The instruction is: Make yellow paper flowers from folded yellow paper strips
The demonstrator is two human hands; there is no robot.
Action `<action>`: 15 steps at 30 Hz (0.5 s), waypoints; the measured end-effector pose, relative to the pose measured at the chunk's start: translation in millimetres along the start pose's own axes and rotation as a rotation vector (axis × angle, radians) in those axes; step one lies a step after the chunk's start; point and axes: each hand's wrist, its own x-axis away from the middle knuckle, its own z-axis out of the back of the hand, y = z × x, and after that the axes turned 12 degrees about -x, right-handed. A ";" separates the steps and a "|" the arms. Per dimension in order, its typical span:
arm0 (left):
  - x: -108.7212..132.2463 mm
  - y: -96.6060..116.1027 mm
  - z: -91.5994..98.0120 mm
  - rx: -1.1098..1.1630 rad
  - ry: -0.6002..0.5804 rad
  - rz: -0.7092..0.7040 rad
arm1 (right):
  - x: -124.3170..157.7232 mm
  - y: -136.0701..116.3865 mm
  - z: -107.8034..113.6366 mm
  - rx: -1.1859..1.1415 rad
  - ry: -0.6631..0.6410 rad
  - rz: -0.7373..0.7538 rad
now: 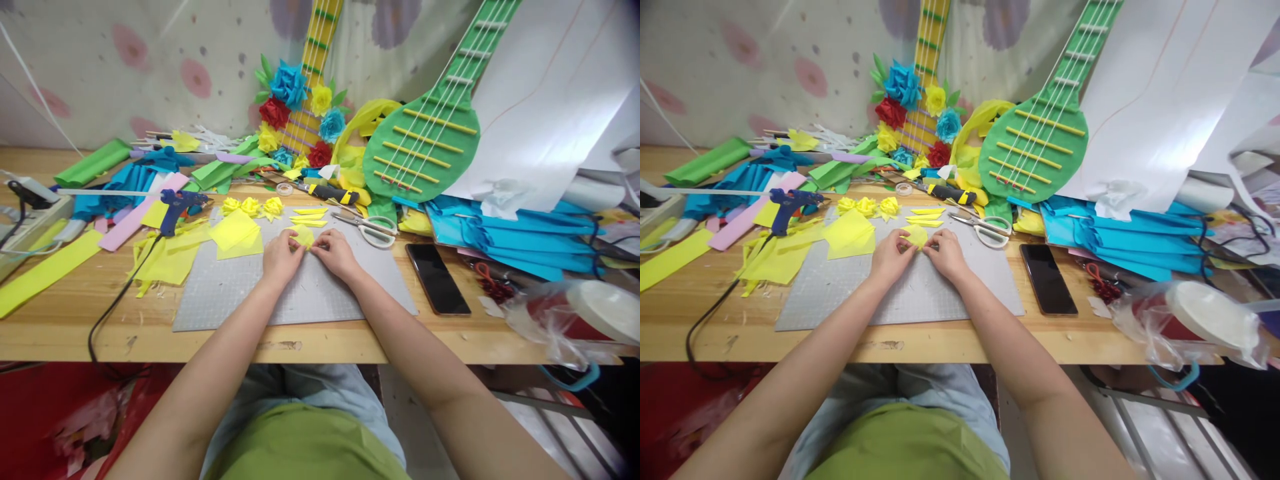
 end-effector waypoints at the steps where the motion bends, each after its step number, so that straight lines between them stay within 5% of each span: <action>1: 0.1 -0.3 -0.3 -0.007 -0.009 0.003 | -0.2 0.2 -0.1 0.006 0.000 -0.005; 15: -1.8 1.4 -2.1 -0.085 0.002 0.052 | -2.3 -0.9 -8.0 0.122 0.072 -0.019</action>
